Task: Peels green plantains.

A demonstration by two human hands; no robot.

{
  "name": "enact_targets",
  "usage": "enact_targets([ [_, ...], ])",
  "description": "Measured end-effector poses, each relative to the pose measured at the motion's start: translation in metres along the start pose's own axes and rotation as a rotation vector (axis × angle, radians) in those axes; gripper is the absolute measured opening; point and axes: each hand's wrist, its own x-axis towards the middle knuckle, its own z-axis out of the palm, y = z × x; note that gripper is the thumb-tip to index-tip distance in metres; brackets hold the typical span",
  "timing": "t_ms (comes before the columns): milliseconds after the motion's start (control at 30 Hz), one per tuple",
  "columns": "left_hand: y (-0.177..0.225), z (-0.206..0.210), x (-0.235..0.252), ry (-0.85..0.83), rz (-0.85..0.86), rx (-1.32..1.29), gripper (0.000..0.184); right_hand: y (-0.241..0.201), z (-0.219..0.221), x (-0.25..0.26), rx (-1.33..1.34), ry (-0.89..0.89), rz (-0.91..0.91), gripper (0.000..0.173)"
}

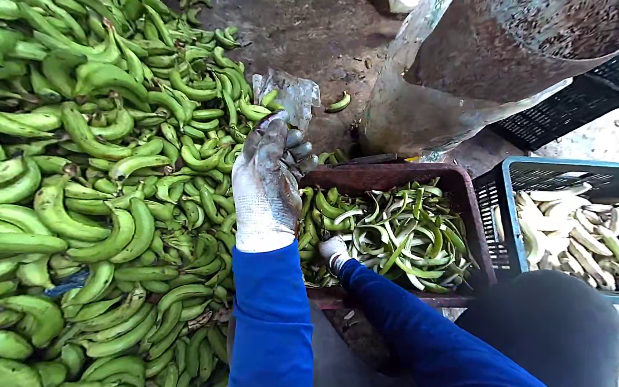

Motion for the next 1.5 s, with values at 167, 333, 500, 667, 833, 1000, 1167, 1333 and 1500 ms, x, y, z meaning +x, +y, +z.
enact_targets([
  [167, 0.0, 0.006, -0.002, -0.027, -0.009, -0.005, 0.028, 0.011, -0.019, -0.003, 0.15, -0.134, 0.005, 0.046],
  [333, -0.004, 0.011, -0.003, -0.059, -0.054, 0.194, 0.03, 0.026, -0.073, -0.039, 0.263, -0.225, -0.242, 0.044],
  [500, -0.027, 0.019, -0.026, -0.169, -0.004, 0.527, 0.043, 0.042, -0.211, -0.092, 0.178, -0.102, -0.514, 0.037],
  [667, -0.084, 0.058, -0.049, -0.082, -0.212, 0.439, 0.057, 0.08, -0.289, -0.12, 0.48, 0.094, -0.578, 0.033],
  [833, -0.147, 0.082, -0.083, -0.3, -0.54, 0.142, 0.054, 0.085, -0.282, -0.124, 0.989, 0.093, -0.763, 0.037],
  [1000, -0.13, 0.092, -0.073, -0.261, -0.127, 0.05, 0.032, 0.081, -0.28, -0.131, 0.797, 0.071, -0.747, 0.042],
  [1167, -0.113, 0.07, -0.051, -0.304, 0.378, 0.575, 0.057, 0.086, -0.287, -0.129, 0.643, 0.324, -0.766, 0.04],
  [1333, -0.114, 0.085, -0.069, -0.353, 0.42, 0.688, 0.054, 0.086, -0.277, -0.133, 0.503, 0.213, -0.868, 0.036],
  [1500, -0.115, 0.087, -0.08, -0.305, 0.381, 0.534, 0.051, 0.085, -0.269, -0.135, 0.414, -0.022, -0.718, 0.034],
])
